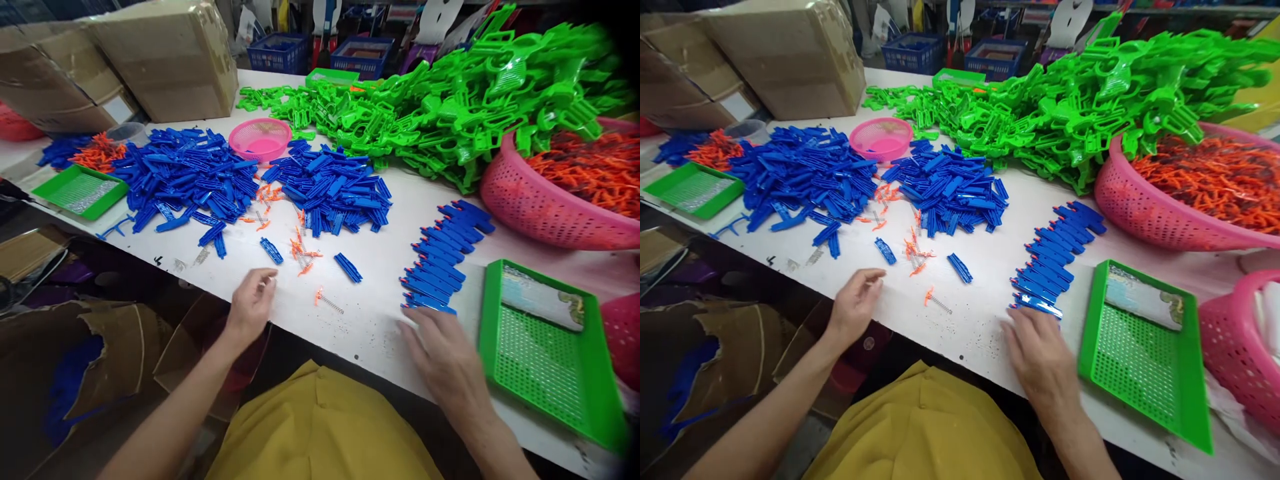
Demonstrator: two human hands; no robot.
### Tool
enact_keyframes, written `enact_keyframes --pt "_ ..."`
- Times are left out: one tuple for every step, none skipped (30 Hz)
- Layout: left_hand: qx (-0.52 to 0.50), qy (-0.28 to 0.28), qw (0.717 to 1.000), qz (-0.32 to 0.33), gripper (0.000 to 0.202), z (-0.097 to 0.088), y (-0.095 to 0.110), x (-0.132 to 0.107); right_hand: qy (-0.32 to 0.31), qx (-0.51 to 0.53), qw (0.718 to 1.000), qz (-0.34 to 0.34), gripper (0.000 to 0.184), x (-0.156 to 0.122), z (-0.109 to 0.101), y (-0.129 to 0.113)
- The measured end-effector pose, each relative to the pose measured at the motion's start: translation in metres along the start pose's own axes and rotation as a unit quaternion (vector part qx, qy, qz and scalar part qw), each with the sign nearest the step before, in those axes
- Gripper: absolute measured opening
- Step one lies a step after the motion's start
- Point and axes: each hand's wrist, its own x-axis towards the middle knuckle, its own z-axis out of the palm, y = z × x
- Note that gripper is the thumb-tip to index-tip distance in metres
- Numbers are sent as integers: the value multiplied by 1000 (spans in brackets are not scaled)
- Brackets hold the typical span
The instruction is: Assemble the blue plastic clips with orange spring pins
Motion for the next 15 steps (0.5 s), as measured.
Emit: enact_keyframes --pt "53 25 998 38 23 -8 -6 14 -8 43 999 -16 21 6 7 -14" --pt "99 42 991 75 26 -15 -12 27 -21 78 996 -34 18 13 15 -28" --pt "140 50 983 108 29 -20 -17 40 -38 99 993 -46 17 20 23 -43" --pt "175 46 974 137 33 -24 -21 53 -51 108 992 -47 17 27 32 -56" --pt "205 29 965 161 36 -26 -26 65 -54 103 993 -35 18 34 40 -67" --pt "230 4 957 179 39 -28 -30 75 -55 86 995 -20 21 40 48 -77" --pt "249 -24 950 188 41 -28 -34 83 -57 62 996 -4 26 46 55 -84" --pt "264 -52 944 191 42 -28 -38 90 -60 36 998 10 31 51 60 -89" --pt "275 -77 939 191 42 -28 -42 96 -65 11 998 17 34 55 64 -92" --pt "281 -100 936 187 42 -28 -45 99 -71 -8 997 19 35 58 67 -93" --pt "284 -119 933 184 41 -28 -47 101 -77 -20 997 17 33 61 69 -94" --pt "284 -136 931 183 41 -28 -49 102 -79 -24 997 11 29 62 70 -93" --pt "282 -148 930 184 40 -29 -51 102 -80 -23 997 3 26 62 70 -93" --pt "280 -159 928 186 38 -30 -51 101 -79 -18 997 -5 24 61 70 -91" --pt "278 -167 927 189 37 -31 -52 100 -77 -12 997 -11 24 60 70 -90"
